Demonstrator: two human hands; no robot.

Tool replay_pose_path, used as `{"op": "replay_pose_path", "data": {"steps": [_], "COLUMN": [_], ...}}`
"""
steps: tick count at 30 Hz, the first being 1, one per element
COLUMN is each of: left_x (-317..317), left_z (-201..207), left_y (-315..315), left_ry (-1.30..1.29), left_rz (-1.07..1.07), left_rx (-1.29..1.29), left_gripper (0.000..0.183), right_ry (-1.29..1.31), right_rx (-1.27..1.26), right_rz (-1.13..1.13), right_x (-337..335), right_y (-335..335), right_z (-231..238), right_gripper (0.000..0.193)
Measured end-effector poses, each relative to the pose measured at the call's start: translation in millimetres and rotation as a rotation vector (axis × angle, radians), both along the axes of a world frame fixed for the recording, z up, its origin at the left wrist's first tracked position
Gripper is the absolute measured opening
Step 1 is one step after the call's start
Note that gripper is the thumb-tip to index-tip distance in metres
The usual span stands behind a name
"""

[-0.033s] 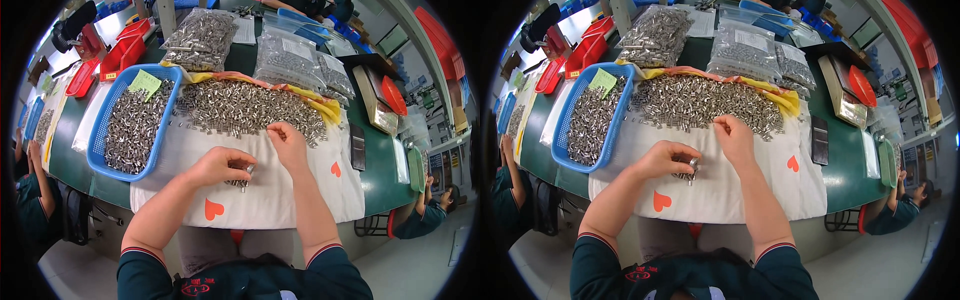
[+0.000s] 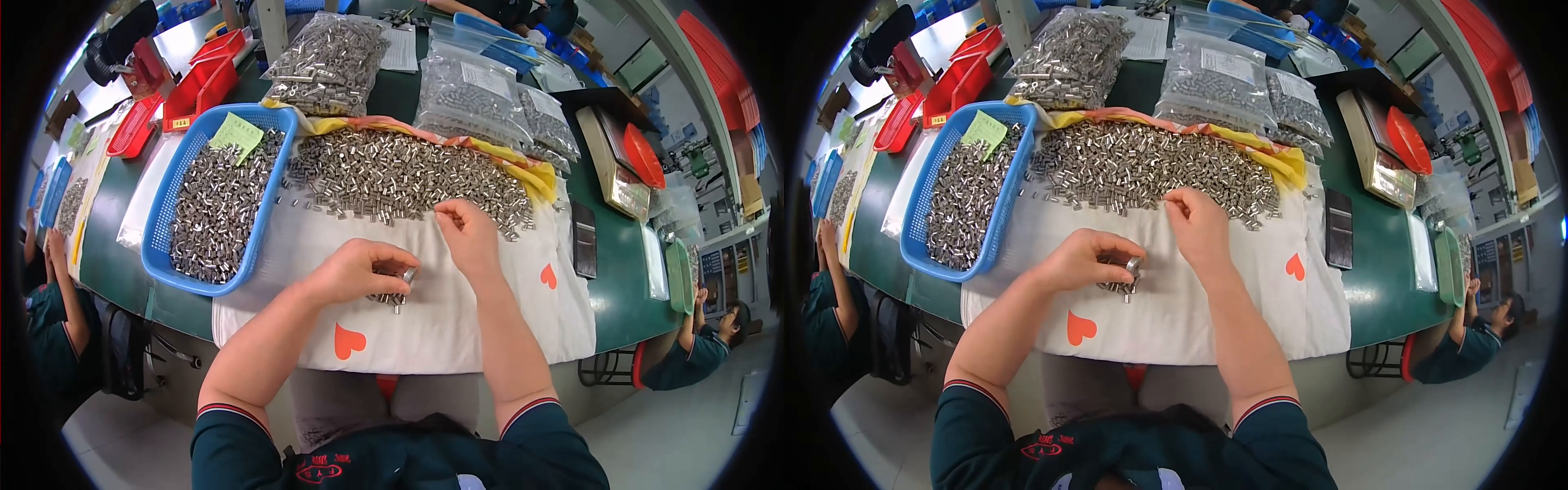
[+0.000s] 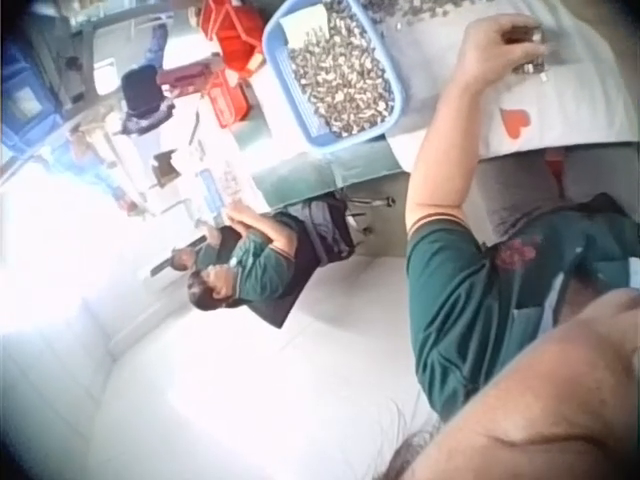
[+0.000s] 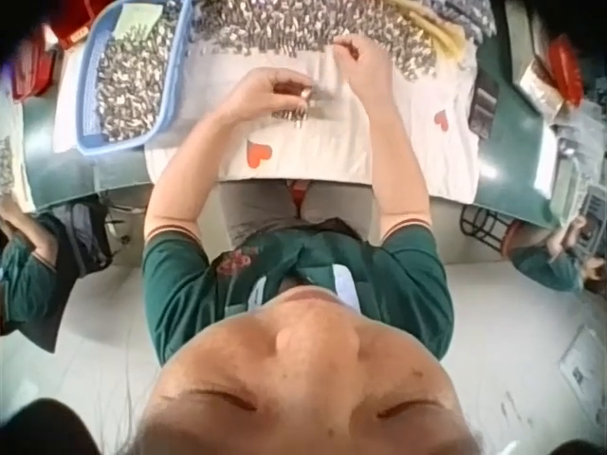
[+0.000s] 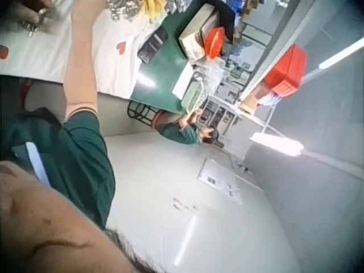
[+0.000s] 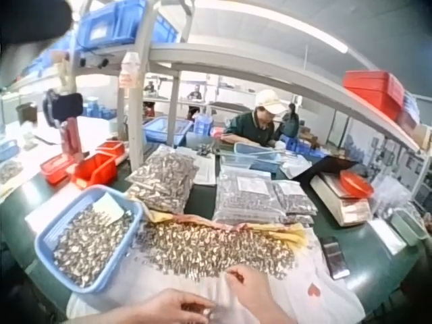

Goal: Sorting and inspecting small metal hardware components at an industrial workbench.

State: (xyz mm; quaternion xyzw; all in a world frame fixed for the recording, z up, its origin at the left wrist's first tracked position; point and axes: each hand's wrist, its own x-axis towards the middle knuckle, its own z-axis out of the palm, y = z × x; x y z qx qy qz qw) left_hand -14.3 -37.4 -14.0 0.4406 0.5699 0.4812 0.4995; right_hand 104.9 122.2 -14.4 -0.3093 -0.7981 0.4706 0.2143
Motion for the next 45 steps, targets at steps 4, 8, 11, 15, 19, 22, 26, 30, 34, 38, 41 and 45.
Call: {"op": "replay_pose_path", "data": {"steps": [4, 8, 11, 15, 19, 22, 26, 30, 34, 38, 41, 45], "left_x": [-2, -1, -1, -1, -3, -6, -8, -10, -10, -12, -9, -12], "left_z": [-6, -2, -7, -3, -10, -10, -19, -18, -20, -22, -14, -21], "left_y": [-2, -4, -2, 0, 3, 4, 4, 4, 5, 6, 7, 4], "left_ry": [-0.036, 0.023, 0.011, -0.066, -0.095, -0.13, -0.233, -0.346, -0.367, -0.351, -0.21, -0.218], "left_rz": [-0.023, -0.004, 0.008, 0.047, 0.083, 0.135, 0.267, 0.339, 0.302, 0.307, 0.337, 0.358], "left_rx": [0.009, -0.014, 0.0, -0.02, 0.023, 0.048, 0.099, 0.124, 0.147, 0.13, 0.072, 0.086], "left_gripper": [0.035, 0.034, 0.034, 0.034, 0.033, 0.032, 0.033, 0.034, 0.034, 0.034, 0.035, 0.036], "right_ry": [-0.034, -0.103, -0.106, -0.109, -0.235, -0.207, -0.089, 0.046, 0.184, 0.149, 0.129, 0.144], "right_rx": [0.457, 0.643, 0.617, 0.664, 0.621, 0.611, 0.578, -0.05, -0.035, 0.04, 0.471, 0.522], "right_rz": [0.034, 0.06, 0.053, 0.032, 0.063, 0.095, 0.095, 0.151, 0.268, 0.27, 0.258, 0.242], "right_x": [-13, -20, -20, -18, -15, -15, -12, -2, 1, -1, -2, -2], "right_y": [-9, -16, -13, -13, -12, -16, -20, -30, -31, -30, -37, -41], "right_z": [-13, -17, -22, -18, -9, -15, -13, 8, 7, 10, 12, 12], "right_gripper": [0.007, 0.006, 0.006, 0.006, 0.006, 0.004, 0.005, 0.006, 0.007, 0.008, 0.008, 0.009]}}
